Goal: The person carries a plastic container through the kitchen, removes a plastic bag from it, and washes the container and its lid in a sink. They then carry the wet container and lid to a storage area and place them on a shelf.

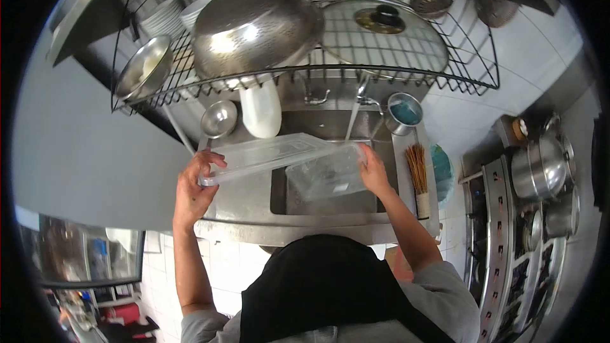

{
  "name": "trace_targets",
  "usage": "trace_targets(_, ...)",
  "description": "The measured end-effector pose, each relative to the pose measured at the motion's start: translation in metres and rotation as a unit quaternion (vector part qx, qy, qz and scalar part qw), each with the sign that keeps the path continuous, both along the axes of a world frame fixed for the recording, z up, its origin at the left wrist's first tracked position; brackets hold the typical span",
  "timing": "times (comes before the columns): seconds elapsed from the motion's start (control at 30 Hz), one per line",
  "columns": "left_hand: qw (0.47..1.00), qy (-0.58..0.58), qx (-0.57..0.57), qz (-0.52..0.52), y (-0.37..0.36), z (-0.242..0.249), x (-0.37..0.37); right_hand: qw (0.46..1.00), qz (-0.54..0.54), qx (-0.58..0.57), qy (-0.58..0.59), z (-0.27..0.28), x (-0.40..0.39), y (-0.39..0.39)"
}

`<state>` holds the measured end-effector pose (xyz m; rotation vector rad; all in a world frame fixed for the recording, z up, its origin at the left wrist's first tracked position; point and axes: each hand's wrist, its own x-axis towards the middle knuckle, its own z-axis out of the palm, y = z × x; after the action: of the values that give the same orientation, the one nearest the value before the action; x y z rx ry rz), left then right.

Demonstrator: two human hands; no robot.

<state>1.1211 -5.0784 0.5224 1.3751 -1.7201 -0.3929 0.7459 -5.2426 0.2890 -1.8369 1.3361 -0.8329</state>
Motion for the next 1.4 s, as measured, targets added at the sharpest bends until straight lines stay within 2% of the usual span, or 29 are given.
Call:
trace_targets(0.07,0.999,0.002,-0.004,0.042,0.014,0.000,0.004,0.961,0.082,-0.253,0.080,0.041,0.013,0.011)
trace_targets(0.1,0.998,-0.026,-0.031,0.047,0.021,0.001,0.008,0.959,0.095,-0.254,0.084,0.052,0.017,0.015)
trace_targets(0.17,0.994,-0.050,-0.073,0.069,0.035,-0.002,0.016,0.929,0.065,-0.330,0.153,0.069,0.028,0.021)
trace_targets(0.27,0.987,-0.045,-0.094,0.121,0.055,-0.011,0.037,0.914,0.080,-0.369,0.145,0.091,0.030,0.020)
trace_targets(0.4,0.981,0.022,-0.033,0.188,0.085,-0.018,0.059,0.884,0.096,-0.443,0.117,0.112,0.035,0.017)
trace_targets(0.47,0.980,0.027,-0.021,0.197,0.096,-0.031,0.076,0.870,0.097,-0.472,0.108,0.125,0.043,0.018)
trace_targets(0.53,0.986,0.060,0.000,0.157,0.103,-0.046,0.094,0.854,0.114,-0.502,0.079,0.136,0.051,0.023)
trace_targets(0.7,0.984,0.099,0.012,0.146,0.107,-0.047,0.111,0.858,0.167,-0.478,0.084,0.136,0.062,0.018)
trace_targets(0.77,0.983,0.092,0.013,0.158,0.108,-0.040,0.114,0.893,0.113,-0.429,0.071,0.132,0.067,0.026)
trace_targets(0.8,0.988,0.043,-0.004,0.148,0.109,-0.037,0.116,0.893,0.114,-0.430,0.070,0.128,0.073,0.031)
trace_targets(0.83,0.991,-0.009,-0.021,0.134,0.109,-0.032,0.119,0.935,0.051,-0.350,0.034,0.124,0.080,0.037)
trace_targets(0.87,0.991,-0.011,-0.022,0.131,0.109,-0.028,0.123,0.964,-0.013,-0.264,-0.003,0.118,0.084,0.044)
trace_targets(0.93,0.988,-0.095,-0.056,0.107,0.110,-0.024,0.129,0.989,-0.068,-0.038,-0.126,0.048,0.077,0.035)
trace_targets(0.97,0.987,-0.118,-0.040,0.106,0.111,-0.025,0.130,0.969,-0.088,0.098,-0.211,0.043,0.083,0.049)
trace_targets(1.0,0.987,-0.117,-0.042,0.105,0.110,-0.026,0.128,0.923,-0.106,0.230,-0.291,0.040,0.096,0.063)
trace_targets(1.03,0.989,-0.130,-0.012,0.069,0.109,-0.026,0.125,0.923,-0.109,0.228,-0.291,0.034,0.106,0.071)
trace_targets(1.1,0.991,-0.126,0.052,-0.006,0.110,-0.040,0.123,0.886,-0.055,0.364,-0.282,0.004,0.121,0.083)
trace_targets(1.13,0.990,-0.127,0.054,-0.013,0.111,-0.055,0.121,0.885,-0.062,0.364,-0.285,-0.017,0.127,0.086)
trace_targets(1.23,0.982,-0.157,0.070,-0.080,0.116,-0.098,0.117,0.892,0.104,0.311,-0.311,-0.093,0.134,0.083)
trace_targets(1.27,0.975,-0.192,0.071,-0.088,0.120,-0.109,0.118,0.892,0.099,0.311,-0.313,-0.079,0.140,0.087)
trace_targets(1.33,0.967,-0.226,0.072,-0.095,0.128,-0.130,0.124,0.807,-0.050,0.499,-0.311,-0.026,0.163,0.095)
trace_targets(1.4,0.973,-0.140,0.161,-0.089,0.136,-0.139,0.130,0.807,-0.047,0.502,-0.307,-0.025,0.166,0.099)
